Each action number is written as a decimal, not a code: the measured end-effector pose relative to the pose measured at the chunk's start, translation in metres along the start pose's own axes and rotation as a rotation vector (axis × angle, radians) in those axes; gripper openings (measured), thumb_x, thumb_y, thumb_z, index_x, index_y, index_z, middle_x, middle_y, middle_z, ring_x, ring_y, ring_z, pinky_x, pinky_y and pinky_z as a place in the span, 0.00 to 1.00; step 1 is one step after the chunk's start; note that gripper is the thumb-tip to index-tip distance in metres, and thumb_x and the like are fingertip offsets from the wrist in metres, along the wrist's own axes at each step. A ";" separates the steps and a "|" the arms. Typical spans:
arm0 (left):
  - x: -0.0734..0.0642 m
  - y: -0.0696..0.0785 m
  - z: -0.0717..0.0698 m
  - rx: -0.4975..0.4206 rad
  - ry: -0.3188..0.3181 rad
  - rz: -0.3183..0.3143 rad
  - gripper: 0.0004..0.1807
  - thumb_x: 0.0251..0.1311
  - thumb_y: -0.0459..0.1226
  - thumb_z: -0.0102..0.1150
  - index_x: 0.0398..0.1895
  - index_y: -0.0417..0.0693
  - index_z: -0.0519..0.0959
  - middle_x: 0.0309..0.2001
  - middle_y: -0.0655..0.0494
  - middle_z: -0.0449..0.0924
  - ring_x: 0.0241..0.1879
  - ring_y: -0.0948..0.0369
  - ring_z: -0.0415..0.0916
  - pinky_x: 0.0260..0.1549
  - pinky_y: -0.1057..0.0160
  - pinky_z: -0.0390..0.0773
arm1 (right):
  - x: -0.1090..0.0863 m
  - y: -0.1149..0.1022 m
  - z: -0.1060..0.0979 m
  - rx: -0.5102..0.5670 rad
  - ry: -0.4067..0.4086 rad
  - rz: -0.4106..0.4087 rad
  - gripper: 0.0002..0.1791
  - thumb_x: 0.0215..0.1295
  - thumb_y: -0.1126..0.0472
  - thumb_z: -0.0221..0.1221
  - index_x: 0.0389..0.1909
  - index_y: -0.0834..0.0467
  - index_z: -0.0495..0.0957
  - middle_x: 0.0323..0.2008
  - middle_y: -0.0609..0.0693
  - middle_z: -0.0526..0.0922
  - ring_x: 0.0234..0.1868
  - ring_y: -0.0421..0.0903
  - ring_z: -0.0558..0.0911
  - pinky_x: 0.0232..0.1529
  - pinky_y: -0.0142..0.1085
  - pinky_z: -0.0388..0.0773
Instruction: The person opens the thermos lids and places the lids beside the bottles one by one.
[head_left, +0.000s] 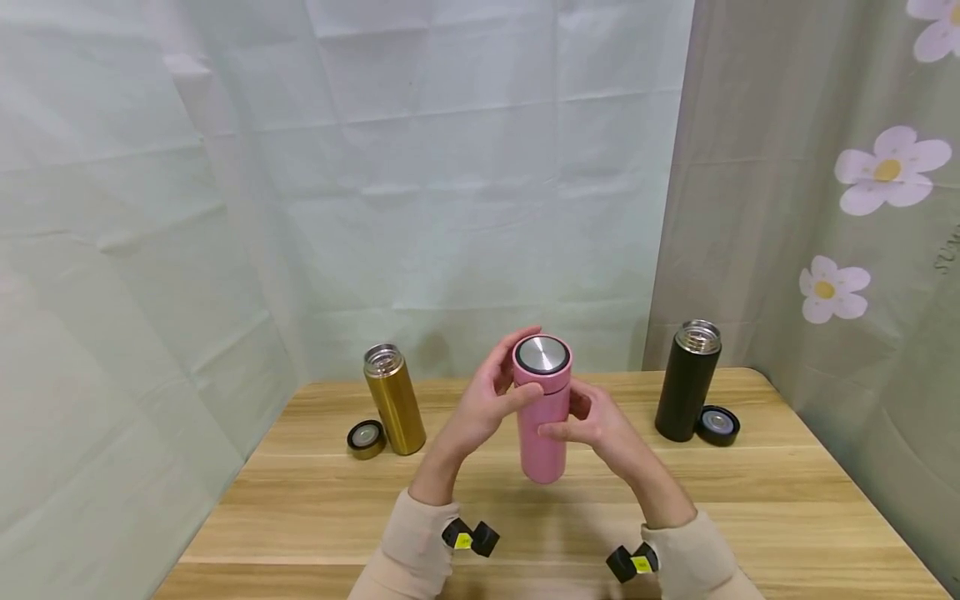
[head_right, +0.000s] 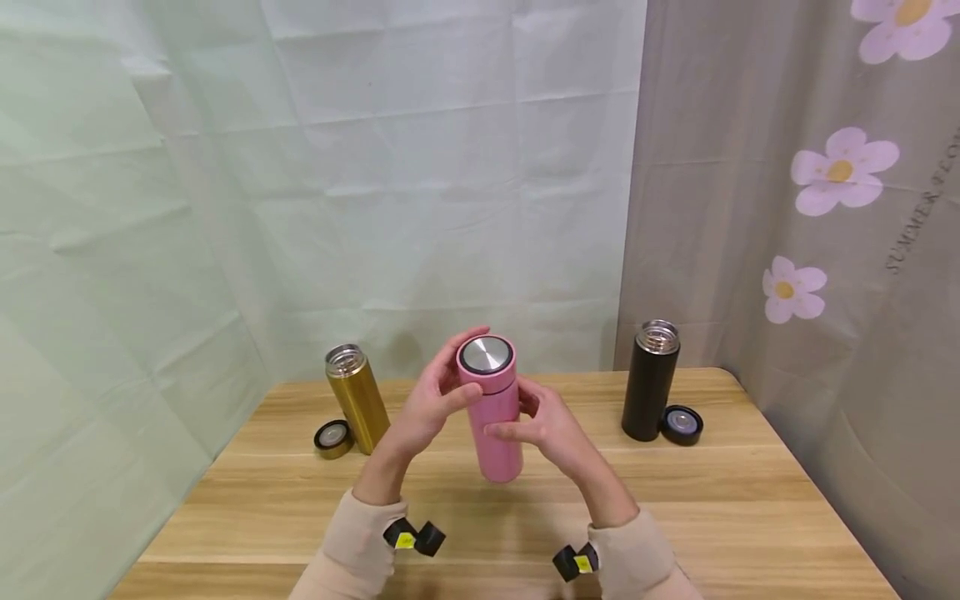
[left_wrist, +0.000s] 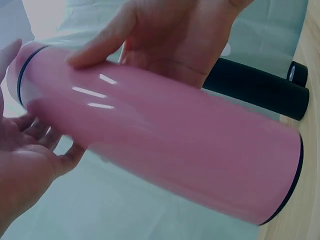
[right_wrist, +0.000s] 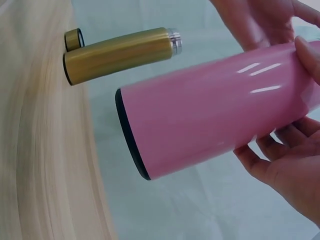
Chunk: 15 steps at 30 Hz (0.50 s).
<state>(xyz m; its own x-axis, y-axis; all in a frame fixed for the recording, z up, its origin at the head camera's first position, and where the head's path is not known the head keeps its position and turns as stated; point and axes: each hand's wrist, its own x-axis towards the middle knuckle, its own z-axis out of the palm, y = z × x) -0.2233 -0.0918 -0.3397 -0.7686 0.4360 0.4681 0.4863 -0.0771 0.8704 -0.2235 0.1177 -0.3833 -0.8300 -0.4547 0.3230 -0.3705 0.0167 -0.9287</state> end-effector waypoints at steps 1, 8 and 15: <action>0.000 0.000 -0.001 -0.006 -0.017 -0.001 0.49 0.61 0.62 0.69 0.80 0.54 0.61 0.69 0.49 0.71 0.67 0.53 0.70 0.69 0.47 0.68 | 0.000 0.000 0.000 0.010 -0.007 -0.001 0.31 0.62 0.57 0.69 0.67 0.57 0.76 0.57 0.56 0.83 0.57 0.57 0.81 0.57 0.50 0.78; -0.002 -0.002 -0.004 -0.018 -0.055 -0.007 0.46 0.62 0.63 0.67 0.75 0.49 0.67 0.61 0.47 0.77 0.57 0.52 0.76 0.57 0.52 0.78 | -0.002 -0.002 -0.002 0.036 -0.053 -0.019 0.31 0.63 0.58 0.68 0.68 0.57 0.75 0.58 0.55 0.82 0.58 0.57 0.81 0.57 0.49 0.79; -0.002 -0.004 0.000 -0.018 0.003 -0.009 0.47 0.59 0.63 0.69 0.75 0.50 0.68 0.60 0.47 0.77 0.56 0.52 0.75 0.56 0.52 0.76 | -0.002 -0.001 -0.002 0.029 -0.052 -0.045 0.31 0.63 0.58 0.68 0.67 0.58 0.75 0.58 0.56 0.82 0.57 0.58 0.81 0.57 0.52 0.79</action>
<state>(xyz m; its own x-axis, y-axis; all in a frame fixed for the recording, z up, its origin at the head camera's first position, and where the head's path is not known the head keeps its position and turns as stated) -0.2240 -0.0922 -0.3437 -0.7741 0.4341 0.4608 0.4718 -0.0896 0.8771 -0.2223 0.1199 -0.3824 -0.7896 -0.5004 0.3552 -0.3939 -0.0306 -0.9187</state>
